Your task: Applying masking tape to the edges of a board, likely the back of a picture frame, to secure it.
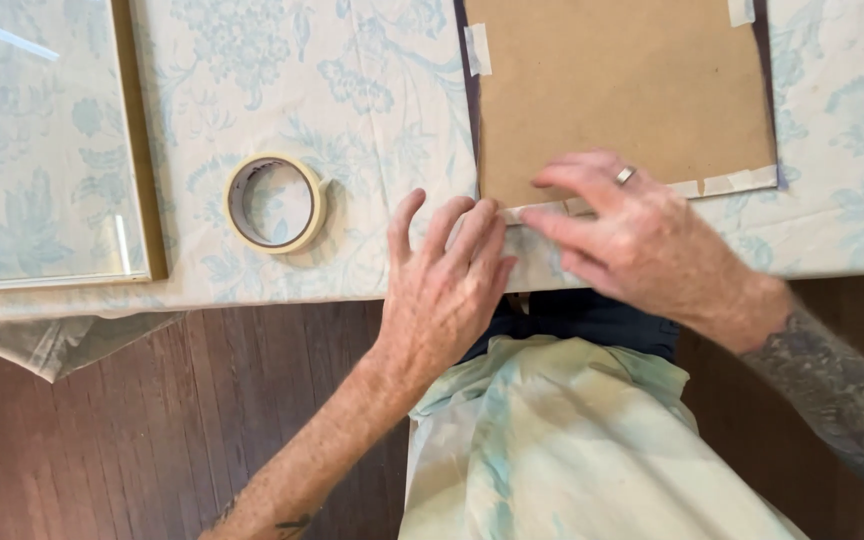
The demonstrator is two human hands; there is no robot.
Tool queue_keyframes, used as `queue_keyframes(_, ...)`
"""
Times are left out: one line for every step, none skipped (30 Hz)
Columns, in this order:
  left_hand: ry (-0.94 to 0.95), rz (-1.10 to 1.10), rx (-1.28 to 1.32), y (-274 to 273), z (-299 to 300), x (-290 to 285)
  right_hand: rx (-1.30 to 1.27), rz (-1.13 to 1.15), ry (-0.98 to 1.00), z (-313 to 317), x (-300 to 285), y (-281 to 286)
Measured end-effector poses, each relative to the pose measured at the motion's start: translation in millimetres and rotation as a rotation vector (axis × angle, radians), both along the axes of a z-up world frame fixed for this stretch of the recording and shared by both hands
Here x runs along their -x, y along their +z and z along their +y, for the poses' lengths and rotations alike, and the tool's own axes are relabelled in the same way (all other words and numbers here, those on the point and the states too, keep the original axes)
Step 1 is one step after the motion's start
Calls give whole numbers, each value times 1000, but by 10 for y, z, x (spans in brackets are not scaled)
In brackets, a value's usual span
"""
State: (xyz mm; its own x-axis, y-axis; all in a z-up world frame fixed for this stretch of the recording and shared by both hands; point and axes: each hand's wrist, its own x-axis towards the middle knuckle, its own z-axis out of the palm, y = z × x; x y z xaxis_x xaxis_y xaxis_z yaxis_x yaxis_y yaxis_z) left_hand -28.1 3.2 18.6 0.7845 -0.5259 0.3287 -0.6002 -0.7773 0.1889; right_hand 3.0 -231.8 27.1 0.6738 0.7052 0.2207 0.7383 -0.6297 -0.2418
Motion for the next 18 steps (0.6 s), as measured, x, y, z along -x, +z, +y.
queue_keyframes(-15,-72,-34,-34,8,20,77,-83,28,10,25,-10)
queue_keyframes(-30,-143,-68,-63,18,42,153,-166,57,21,50,-15)
queue_keyframes(-31,-143,-66,-72,34,53,155,-166,57,-24,32,-49)
queue_keyframes(-47,-166,-135,-78,55,67,154,-181,39,-65,17,-80)
queue_keyframes(-58,-187,-206,-79,77,95,151,-195,27,-103,-1,-108)
queue_keyframes(-52,-184,-205,-73,88,44,151,-193,33,-57,-42,-5)
queue_keyframes(-83,-166,-100,-66,103,-4,56,-178,46,-8,-72,94)
queue_keyframes(-113,-149,6,-55,116,-54,-40,-163,59,38,-103,198)
queue_keyframes(-113,-159,4,-52,114,-69,-41,-174,60,48,-117,147)
queue_keyframes(-93,-159,18,-54,109,-86,57,-180,79,57,-133,92)
queue_keyframes(-75,-142,37,-65,95,-44,159,-169,96,55,-88,29)
queue_keyframes(-78,-135,40,-57,111,-42,161,-161,95,-14,-78,-5)
queue_keyframes(-76,-145,32,-50,120,-59,238,-188,93,-87,-105,-29)
queue_keyframes(-74,-156,23,-35,132,-73,315,-215,91,-158,-130,-44)
queue_keyframes(-73,-161,17,-52,144,-91,309,-221,92,-106,-160,-25)
queue_keyframes(-71,-135,59,-65,154,-109,300,-225,104,-58,-190,-2)
queue_keyframes(-71,-111,112,-92,125,-141,302,-230,115,-47,-229,34)
queue_keyframes(-71,-118,116,-87,115,-170,307,-237,115,-51,-218,-18)
